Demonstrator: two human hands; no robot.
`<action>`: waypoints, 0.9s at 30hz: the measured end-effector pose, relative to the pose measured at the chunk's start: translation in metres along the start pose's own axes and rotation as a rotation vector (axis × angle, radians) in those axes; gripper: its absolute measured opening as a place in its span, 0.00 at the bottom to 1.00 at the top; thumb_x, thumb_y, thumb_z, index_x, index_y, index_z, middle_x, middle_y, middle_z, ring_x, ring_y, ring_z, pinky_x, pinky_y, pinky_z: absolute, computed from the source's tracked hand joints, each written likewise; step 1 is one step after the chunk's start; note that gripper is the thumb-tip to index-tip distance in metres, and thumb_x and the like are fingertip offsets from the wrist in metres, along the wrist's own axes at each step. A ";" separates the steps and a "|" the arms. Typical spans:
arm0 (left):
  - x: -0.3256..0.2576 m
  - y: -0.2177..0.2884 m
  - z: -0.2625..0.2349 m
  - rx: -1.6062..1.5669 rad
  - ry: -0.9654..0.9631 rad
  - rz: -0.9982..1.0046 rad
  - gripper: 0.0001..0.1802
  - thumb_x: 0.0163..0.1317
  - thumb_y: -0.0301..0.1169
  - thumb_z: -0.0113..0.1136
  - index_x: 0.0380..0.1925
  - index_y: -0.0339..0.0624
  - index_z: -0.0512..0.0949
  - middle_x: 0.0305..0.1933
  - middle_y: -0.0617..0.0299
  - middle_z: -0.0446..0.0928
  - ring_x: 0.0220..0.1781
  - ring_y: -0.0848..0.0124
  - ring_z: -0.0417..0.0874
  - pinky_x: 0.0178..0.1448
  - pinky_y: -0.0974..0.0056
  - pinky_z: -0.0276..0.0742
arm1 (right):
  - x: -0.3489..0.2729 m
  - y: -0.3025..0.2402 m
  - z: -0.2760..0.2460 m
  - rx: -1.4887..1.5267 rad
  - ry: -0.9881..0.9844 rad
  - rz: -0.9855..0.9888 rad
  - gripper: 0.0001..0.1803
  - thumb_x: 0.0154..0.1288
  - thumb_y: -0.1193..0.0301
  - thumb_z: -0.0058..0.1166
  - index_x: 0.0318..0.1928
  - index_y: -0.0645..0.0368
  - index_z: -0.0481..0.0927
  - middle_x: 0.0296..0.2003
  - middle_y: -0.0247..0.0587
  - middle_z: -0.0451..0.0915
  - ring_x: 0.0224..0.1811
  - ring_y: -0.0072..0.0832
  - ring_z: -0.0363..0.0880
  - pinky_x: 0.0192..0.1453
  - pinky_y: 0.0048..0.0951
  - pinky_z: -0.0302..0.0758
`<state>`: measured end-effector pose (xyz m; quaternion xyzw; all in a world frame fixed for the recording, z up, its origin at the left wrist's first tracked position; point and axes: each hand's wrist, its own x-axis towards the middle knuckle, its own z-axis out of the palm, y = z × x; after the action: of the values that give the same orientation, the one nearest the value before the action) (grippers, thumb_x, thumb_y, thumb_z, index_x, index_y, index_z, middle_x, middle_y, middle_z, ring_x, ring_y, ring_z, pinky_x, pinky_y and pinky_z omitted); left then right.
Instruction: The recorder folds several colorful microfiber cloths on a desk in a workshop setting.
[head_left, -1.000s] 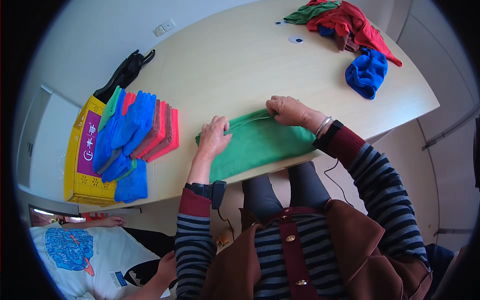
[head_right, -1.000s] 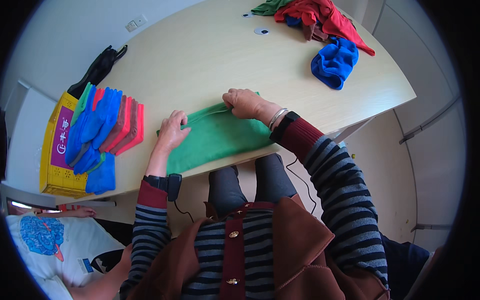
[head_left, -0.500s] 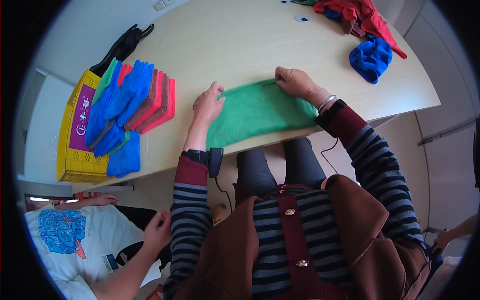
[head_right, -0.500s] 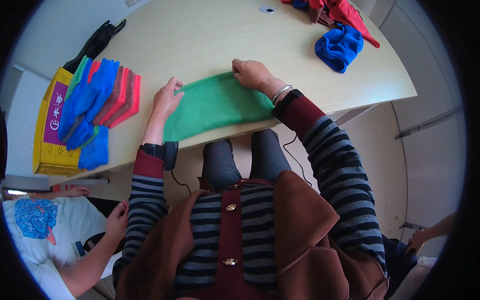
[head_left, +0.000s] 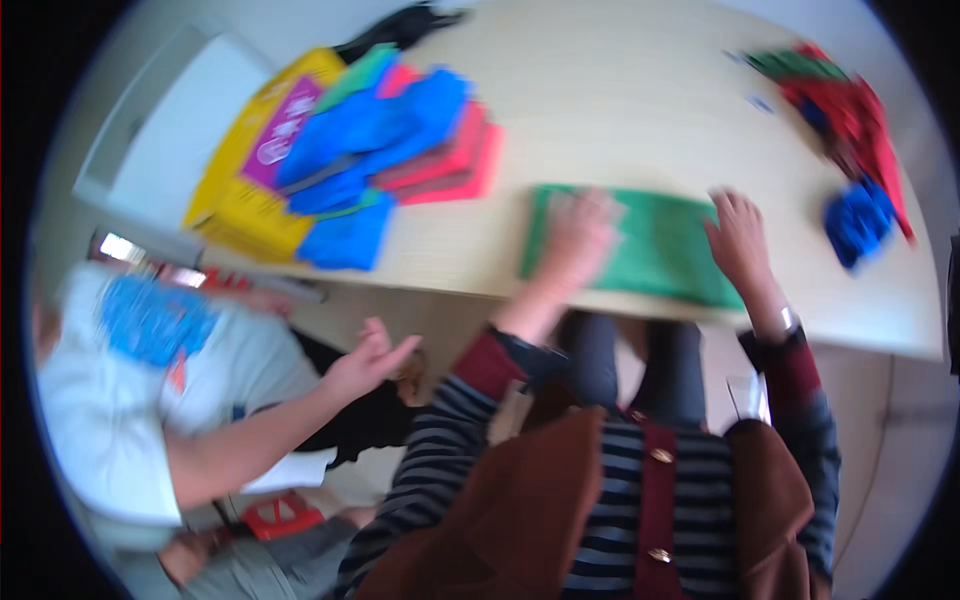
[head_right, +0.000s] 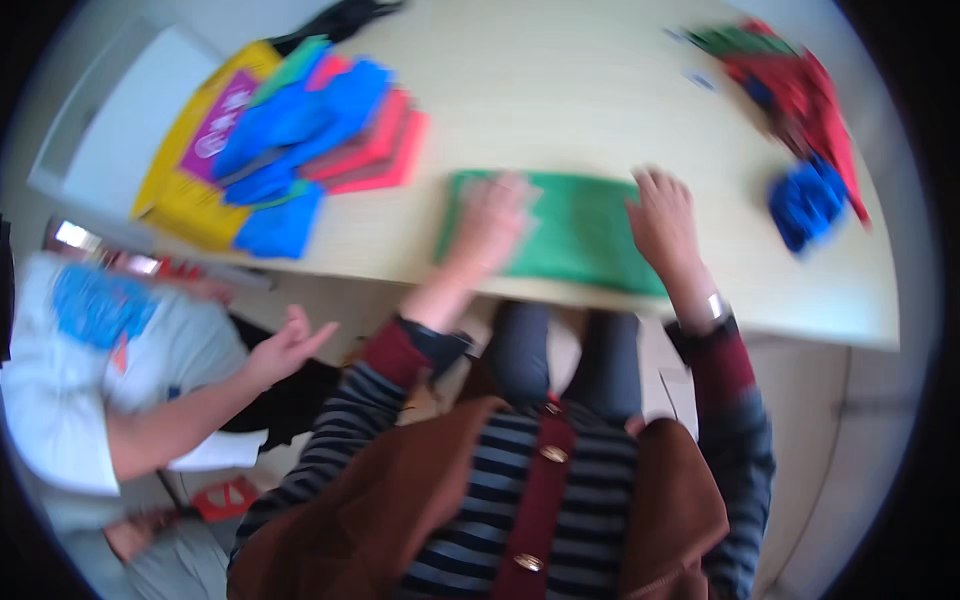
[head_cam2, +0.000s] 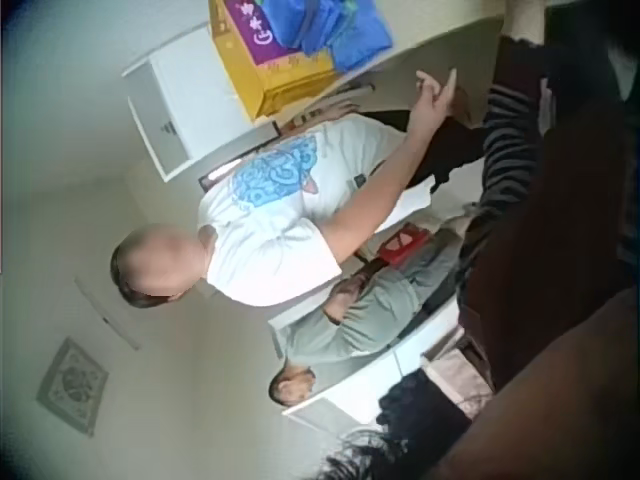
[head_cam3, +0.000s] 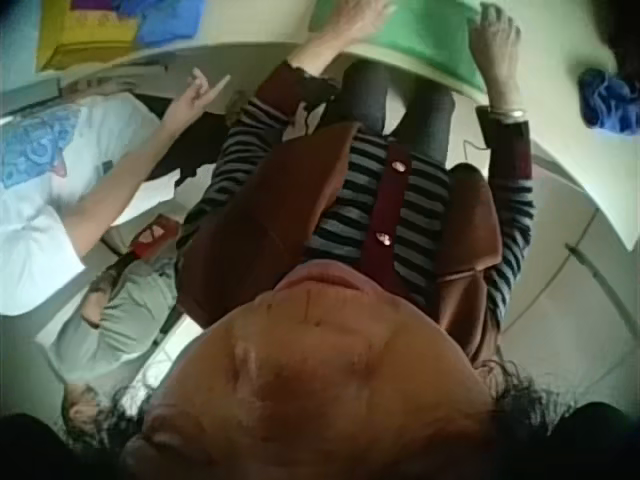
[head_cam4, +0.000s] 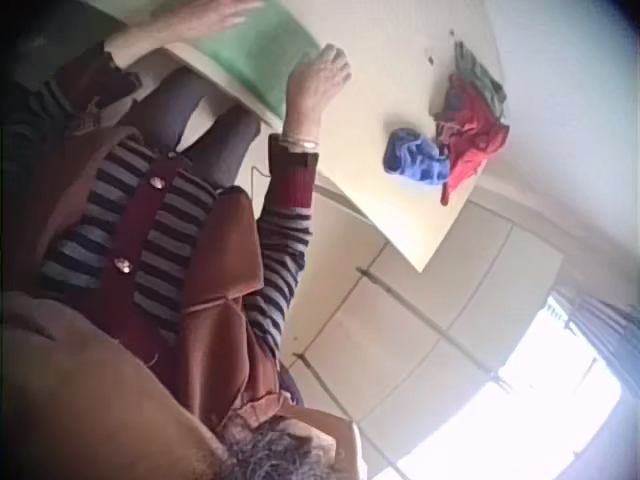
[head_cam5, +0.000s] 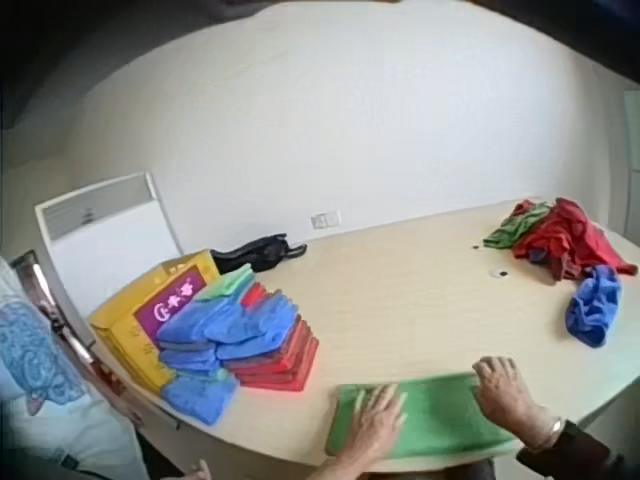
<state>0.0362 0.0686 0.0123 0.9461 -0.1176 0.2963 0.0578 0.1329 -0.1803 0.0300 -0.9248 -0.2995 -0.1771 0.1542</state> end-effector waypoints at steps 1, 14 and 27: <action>-0.007 0.008 0.011 -0.057 -0.048 -0.003 0.25 0.56 0.41 0.61 0.53 0.44 0.75 0.59 0.51 0.72 0.64 0.54 0.67 0.66 0.38 0.59 | -0.015 -0.020 0.004 -0.035 0.037 -0.140 0.27 0.61 0.68 0.53 0.60 0.61 0.66 0.57 0.53 0.69 0.61 0.49 0.66 0.65 0.45 0.61; -0.017 0.039 0.001 -0.146 -0.332 -0.291 0.29 0.66 0.44 0.49 0.65 0.46 0.65 0.73 0.53 0.55 0.76 0.56 0.50 0.76 0.42 0.40 | -0.037 -0.087 0.015 0.038 -0.271 -0.092 0.30 0.71 0.58 0.40 0.69 0.58 0.60 0.70 0.43 0.58 0.75 0.42 0.47 0.76 0.47 0.43; -0.024 0.017 -0.003 -0.230 -0.238 -0.324 0.31 0.64 0.43 0.53 0.65 0.43 0.64 0.69 0.51 0.62 0.73 0.57 0.58 0.75 0.48 0.48 | -0.039 -0.089 0.020 0.033 -0.186 -0.111 0.29 0.70 0.58 0.43 0.67 0.57 0.63 0.69 0.43 0.60 0.74 0.44 0.51 0.75 0.48 0.46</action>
<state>0.0106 0.0572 0.0015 0.9681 -0.0033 0.1541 0.1975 0.0541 -0.1230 0.0117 -0.9166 -0.3661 -0.0937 0.1307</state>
